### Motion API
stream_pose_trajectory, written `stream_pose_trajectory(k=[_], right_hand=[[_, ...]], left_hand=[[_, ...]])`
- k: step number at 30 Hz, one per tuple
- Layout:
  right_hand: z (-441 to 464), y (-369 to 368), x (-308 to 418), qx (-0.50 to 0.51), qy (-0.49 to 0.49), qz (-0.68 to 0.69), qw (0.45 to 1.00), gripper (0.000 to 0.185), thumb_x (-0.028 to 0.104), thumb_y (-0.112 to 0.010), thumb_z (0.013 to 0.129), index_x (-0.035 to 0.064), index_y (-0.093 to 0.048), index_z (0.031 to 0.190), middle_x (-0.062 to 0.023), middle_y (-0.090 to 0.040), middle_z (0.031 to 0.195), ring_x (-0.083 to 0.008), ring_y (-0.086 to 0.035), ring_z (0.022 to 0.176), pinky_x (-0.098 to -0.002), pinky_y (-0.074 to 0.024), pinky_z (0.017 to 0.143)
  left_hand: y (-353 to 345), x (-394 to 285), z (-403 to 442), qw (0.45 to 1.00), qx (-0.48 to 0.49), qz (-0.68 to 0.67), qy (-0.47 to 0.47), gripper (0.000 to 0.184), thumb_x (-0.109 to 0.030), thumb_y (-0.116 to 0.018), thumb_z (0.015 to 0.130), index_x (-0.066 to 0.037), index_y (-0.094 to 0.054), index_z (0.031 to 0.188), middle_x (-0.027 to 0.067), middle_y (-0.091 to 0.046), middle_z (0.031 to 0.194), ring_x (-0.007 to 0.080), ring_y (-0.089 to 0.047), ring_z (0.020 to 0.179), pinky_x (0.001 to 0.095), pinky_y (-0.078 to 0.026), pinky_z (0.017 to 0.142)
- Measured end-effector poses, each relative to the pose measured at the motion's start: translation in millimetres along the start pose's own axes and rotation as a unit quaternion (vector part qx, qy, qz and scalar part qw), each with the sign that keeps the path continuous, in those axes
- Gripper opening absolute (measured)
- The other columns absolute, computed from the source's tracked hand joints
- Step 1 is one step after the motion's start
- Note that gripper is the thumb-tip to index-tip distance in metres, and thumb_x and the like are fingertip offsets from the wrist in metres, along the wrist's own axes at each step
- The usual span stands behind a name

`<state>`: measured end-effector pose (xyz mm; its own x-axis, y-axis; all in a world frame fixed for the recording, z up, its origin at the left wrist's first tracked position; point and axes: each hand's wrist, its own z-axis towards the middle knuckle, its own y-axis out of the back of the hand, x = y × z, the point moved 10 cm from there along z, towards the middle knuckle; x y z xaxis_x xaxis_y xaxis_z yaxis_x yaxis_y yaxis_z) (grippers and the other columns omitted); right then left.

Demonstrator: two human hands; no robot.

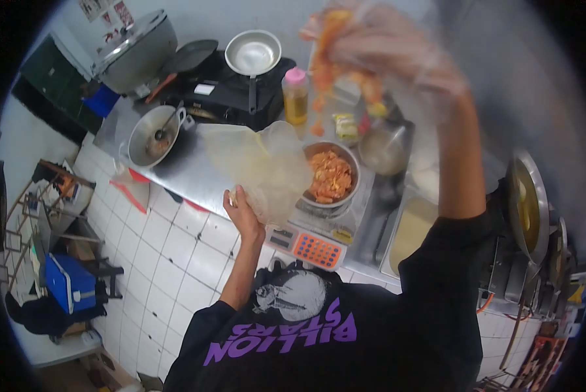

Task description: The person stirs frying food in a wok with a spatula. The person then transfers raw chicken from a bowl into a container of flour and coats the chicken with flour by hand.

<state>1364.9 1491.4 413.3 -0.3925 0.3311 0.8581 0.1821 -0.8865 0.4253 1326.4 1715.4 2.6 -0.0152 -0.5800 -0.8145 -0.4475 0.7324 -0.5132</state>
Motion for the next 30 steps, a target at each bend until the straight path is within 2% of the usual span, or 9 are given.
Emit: stream_pose_trajectory(k=[1,2,8,13,15,23,27,29,30], right_hand=[[6.1,-2.2,5.1,0.047,-0.009,-0.054,0.997,0.018,0.007,-0.071,0.074,-0.0006,-0.063,0.089,-0.0045,-0.063,0.085,-0.0102,-0.057,0.077,-0.0213,-0.0445,0.066],[10.9,2.2,10.5,0.039,-0.002,-0.060,0.997,0.018,0.007,-0.071,0.074,-0.0006,-0.063,0.089,-0.0045,-0.063,0.085,-0.0102,-0.057,0.077,-0.0213,-0.0445,0.066],[29.0,-8.6,20.5,0.098,0.023,-0.031,0.994,0.030,0.007,-0.073,0.071,-0.0012,-0.062,0.097,-0.0040,-0.064,0.090,-0.0094,-0.055,0.082,-0.0215,-0.0449,0.072],[31.7,-10.5,30.6,0.102,0.018,-0.037,0.994,0.029,0.006,-0.070,0.072,-0.0003,-0.061,0.099,-0.0056,-0.063,0.092,-0.0102,-0.056,0.085,-0.0219,-0.0462,0.073],[32.3,-8.1,30.2,0.099,0.016,-0.041,0.994,0.029,0.005,-0.068,0.072,0.0002,-0.060,0.099,-0.0064,-0.063,0.094,-0.0106,-0.056,0.087,-0.0221,-0.0469,0.074],[37.6,-10.5,30.3,0.084,-0.006,-0.073,0.994,0.028,0.004,-0.061,0.074,0.0019,-0.058,0.102,-0.0095,-0.061,0.099,-0.0122,-0.059,0.094,-0.0229,-0.0494,0.077],[44.3,-35.8,16.0,0.093,-0.062,-0.099,0.989,0.028,0.003,-0.058,0.075,0.0028,-0.057,0.103,-0.0111,-0.060,0.102,-0.0130,-0.060,0.098,-0.0232,-0.0507,0.078],[35.3,-49.1,3.0,0.119,-0.120,-0.104,0.980,0.026,0.005,-0.059,0.074,0.0039,-0.058,0.100,-0.0089,-0.061,0.096,-0.0100,-0.060,0.091,-0.0208,-0.0492,0.074],[26.2,-59.4,-7.5,0.144,-0.178,-0.109,0.967,0.023,0.007,-0.060,0.073,0.0050,-0.060,0.096,-0.0066,-0.063,0.090,-0.0070,-0.060,0.084,-0.0183,-0.0476,0.069]], left_hand=[[-7.7,1.9,1.8,1.000,-0.014,0.027,-0.005,0.068,-0.030,-0.057,0.091,-0.002,-0.017,0.139,0.0165,-0.041,0.128,0.0242,-0.046,0.113,0.0343,-0.043,0.092],[-14.4,1.7,3.2,0.998,-0.030,0.054,-0.011,0.070,-0.032,-0.058,0.091,-0.003,-0.016,0.139,0.0164,-0.038,0.131,0.0261,-0.047,0.114,0.0362,-0.045,0.092],[-55.5,4.0,0.9,1.000,-0.002,-0.015,0.000,0.073,-0.034,-0.057,0.091,-0.006,-0.011,0.140,0.0196,-0.036,0.131,0.0273,-0.044,0.116,0.0376,-0.043,0.094],[-59.9,2.3,-2.2,0.999,-0.004,-0.027,0.018,0.072,-0.034,-0.056,0.091,-0.006,-0.011,0.140,0.0191,-0.037,0.130,0.0274,-0.044,0.116,0.0376,-0.044,0.094],[-58.7,7.2,-3.2,0.999,-0.017,-0.037,0.026,0.070,-0.032,-0.058,0.091,-0.005,-0.015,0.139,0.0199,-0.037,0.127,0.0250,-0.046,0.111,0.0341,-0.042,0.093],[-61.9,6.3,-5.2,0.998,-0.025,-0.055,0.026,0.069,-0.032,-0.057,0.091,-0.006,-0.015,0.139,0.0183,-0.039,0.126,0.0248,-0.045,0.111,0.0342,-0.042,0.093],[-63.0,-1.8,-3.2,0.996,-0.030,-0.077,0.019,0.067,-0.032,-0.057,0.092,-0.007,-0.015,0.139,0.0181,-0.039,0.126,0.0249,-0.045,0.113,0.0353,-0.042,0.094],[-65.1,0.1,-5.2,0.996,-0.036,-0.078,0.020,0.067,-0.032,-0.057,0.092,-0.008,-0.015,0.139,0.0182,-0.039,0.126,0.0251,-0.044,0.113,0.0356,-0.042,0.094],[-66.7,-1.4,-7.0,0.996,-0.042,-0.078,0.022,0.067,-0.032,-0.056,0.092,-0.008,-0.015,0.139,0.0182,-0.038,0.127,0.0253,-0.044,0.114,0.0358,-0.042,0.094]])
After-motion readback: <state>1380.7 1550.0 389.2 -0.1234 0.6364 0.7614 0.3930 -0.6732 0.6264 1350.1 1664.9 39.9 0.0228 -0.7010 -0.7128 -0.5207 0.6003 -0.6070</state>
